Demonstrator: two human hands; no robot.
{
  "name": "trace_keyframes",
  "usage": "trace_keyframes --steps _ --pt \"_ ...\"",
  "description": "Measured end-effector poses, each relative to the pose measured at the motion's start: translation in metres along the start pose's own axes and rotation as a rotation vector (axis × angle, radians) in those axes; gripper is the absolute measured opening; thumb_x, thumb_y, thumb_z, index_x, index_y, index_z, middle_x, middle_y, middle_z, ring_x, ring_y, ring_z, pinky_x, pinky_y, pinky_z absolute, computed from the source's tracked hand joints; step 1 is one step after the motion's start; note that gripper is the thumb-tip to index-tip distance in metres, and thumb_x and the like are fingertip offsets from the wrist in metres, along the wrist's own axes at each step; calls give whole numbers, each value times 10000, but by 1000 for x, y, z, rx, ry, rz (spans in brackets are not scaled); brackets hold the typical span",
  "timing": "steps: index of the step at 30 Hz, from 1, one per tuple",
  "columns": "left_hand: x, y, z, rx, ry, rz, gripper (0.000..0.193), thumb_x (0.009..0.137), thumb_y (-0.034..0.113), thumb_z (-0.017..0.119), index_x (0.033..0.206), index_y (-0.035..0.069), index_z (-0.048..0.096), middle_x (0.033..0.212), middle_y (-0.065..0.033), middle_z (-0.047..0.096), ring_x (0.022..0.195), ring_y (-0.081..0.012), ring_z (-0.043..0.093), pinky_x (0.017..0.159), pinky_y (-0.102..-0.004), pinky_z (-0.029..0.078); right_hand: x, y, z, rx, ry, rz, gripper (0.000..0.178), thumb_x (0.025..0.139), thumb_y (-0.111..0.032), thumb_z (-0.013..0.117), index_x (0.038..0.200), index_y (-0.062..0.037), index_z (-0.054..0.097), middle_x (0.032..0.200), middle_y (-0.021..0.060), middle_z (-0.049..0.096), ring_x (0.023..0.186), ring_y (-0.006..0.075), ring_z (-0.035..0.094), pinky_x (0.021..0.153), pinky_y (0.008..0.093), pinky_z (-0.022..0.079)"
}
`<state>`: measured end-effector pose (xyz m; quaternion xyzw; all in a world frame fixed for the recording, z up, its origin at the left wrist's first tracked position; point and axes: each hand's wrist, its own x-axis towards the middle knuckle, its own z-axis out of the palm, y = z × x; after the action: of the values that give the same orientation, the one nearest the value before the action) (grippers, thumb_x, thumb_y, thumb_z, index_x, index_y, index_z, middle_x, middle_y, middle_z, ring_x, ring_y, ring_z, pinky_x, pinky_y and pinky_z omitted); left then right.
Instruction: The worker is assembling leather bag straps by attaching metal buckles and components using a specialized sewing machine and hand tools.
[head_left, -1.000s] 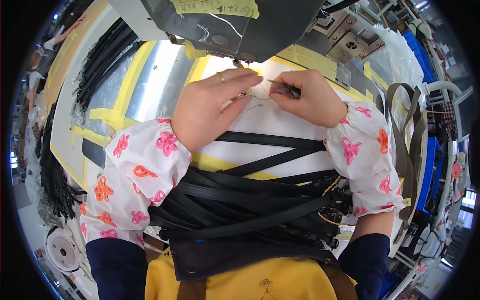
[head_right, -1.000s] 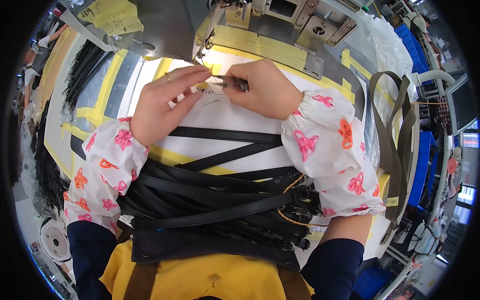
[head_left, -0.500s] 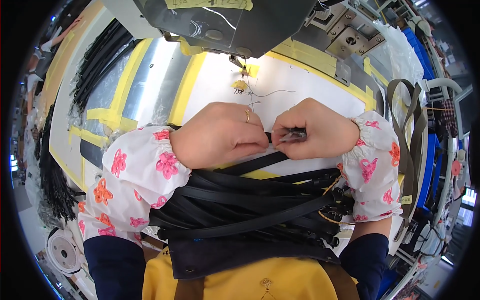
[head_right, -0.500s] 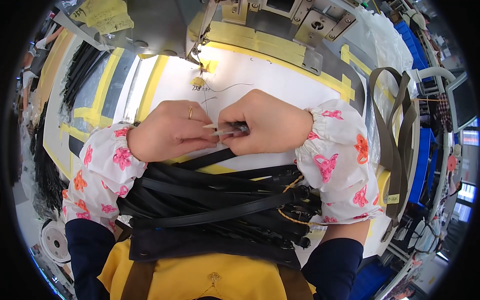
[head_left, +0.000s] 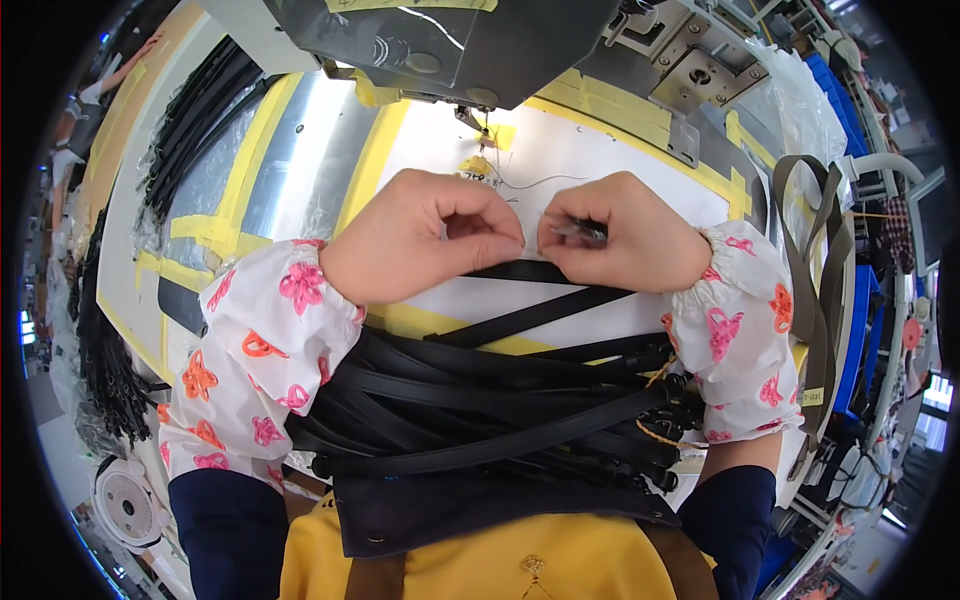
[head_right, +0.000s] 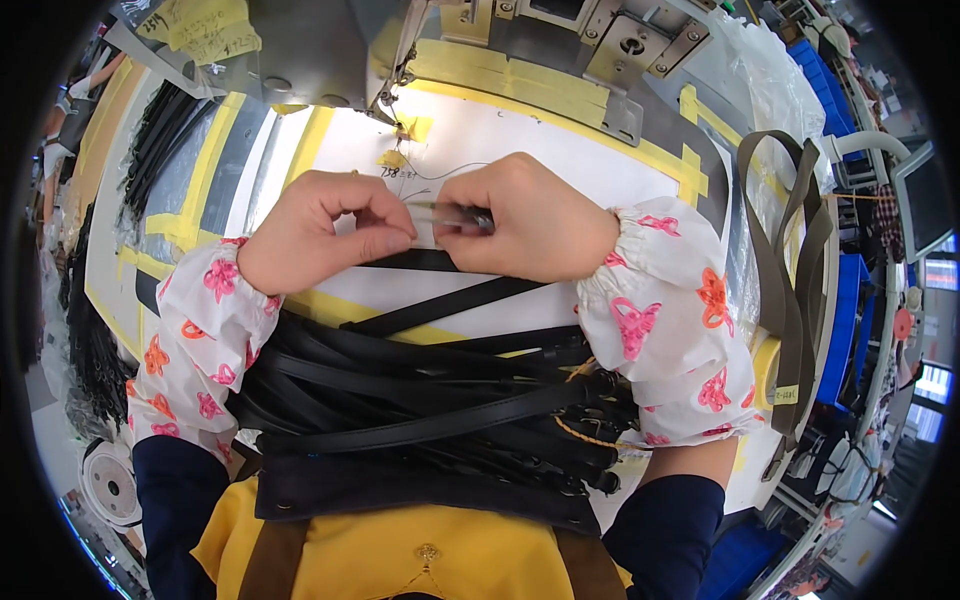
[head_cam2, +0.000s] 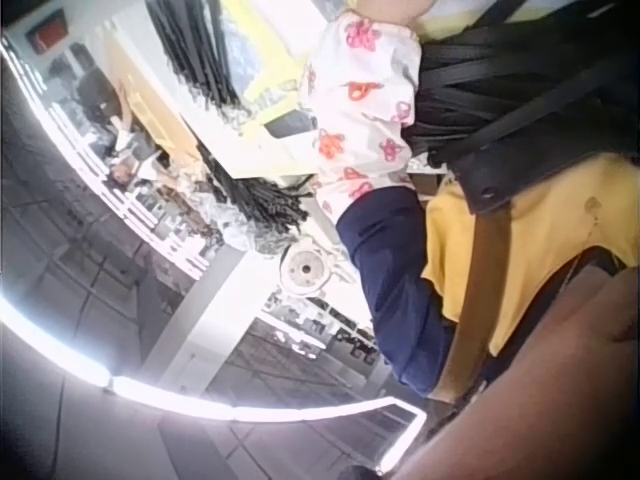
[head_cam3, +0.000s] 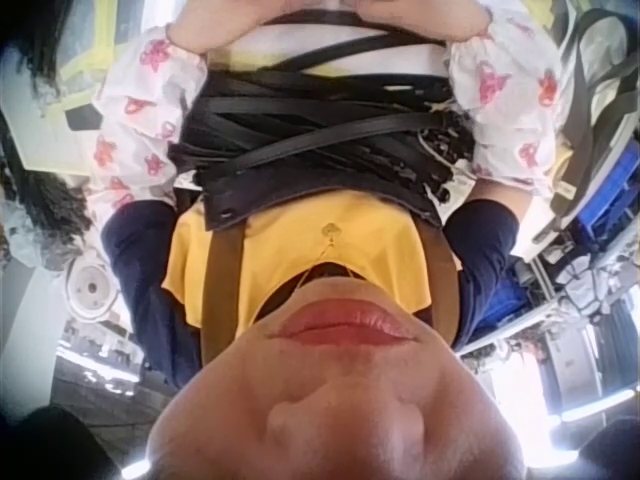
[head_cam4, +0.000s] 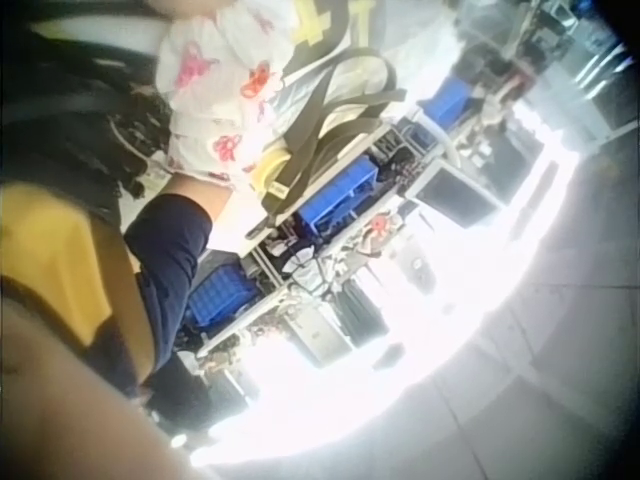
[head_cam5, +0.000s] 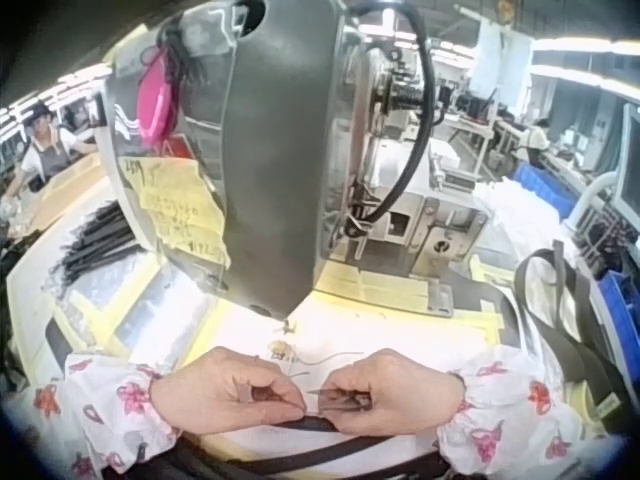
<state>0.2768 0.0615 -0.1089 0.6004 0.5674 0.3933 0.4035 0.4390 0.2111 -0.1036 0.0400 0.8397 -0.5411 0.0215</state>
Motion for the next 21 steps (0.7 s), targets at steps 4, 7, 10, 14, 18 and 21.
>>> trace_keyframes --steps 4,7,10,14,18,21 --pt "10 -1 -4 -119 192 -196 101 827 93 636 892 17 620 710 40 557 622 -31 481 567 -166 384 10 13 6 -149 267 -72 188 744 -137 653 711 28 570 571 91 518 494 179 443 502 276 399" --pt "18 -10 -13 -222 558 -314 186 781 165 658 843 -7 624 700 18 585 593 -23 474 536 -163 377 13 21 4 -166 357 10 235 768 -179 648 701 29 562 572 105 513 495 179 427 508 281 392" --pt "22 -13 -12 -182 640 -322 181 770 156 650 845 -8 627 701 6 588 592 -29 484 534 -166 388 12 14 -1 -159 301 168 177 799 -146 648 830 26 614 644 28 553 605 74 434 581 216 394" --pt "25 -19 -13 -97 672 -327 195 760 159 650 839 -18 627 692 -8 591 585 -38 494 527 -171 398 12 18 0 -186 287 153 186 802 -154 646 830 27 612 639 27 544 601 75 427 576 221 391" --pt "25 -20 -13 -44 693 -313 198 750 158 652 816 -28 630 678 -16 598 574 -46 509 523 -176 413 13 17 0 -181 281 142 189 805 -158 640 833 26 612 637 27 541 595 76 421 569 227 388" --pt "26 -19 -12 -39 693 -308 198 745 157 654 806 -30 631 677 -20 604 571 -48 517 523 -176 419 13 23 3 -190 335 76 230 802 -203 633 772 22 594 594 67 517 536 125 422 527 260 378"
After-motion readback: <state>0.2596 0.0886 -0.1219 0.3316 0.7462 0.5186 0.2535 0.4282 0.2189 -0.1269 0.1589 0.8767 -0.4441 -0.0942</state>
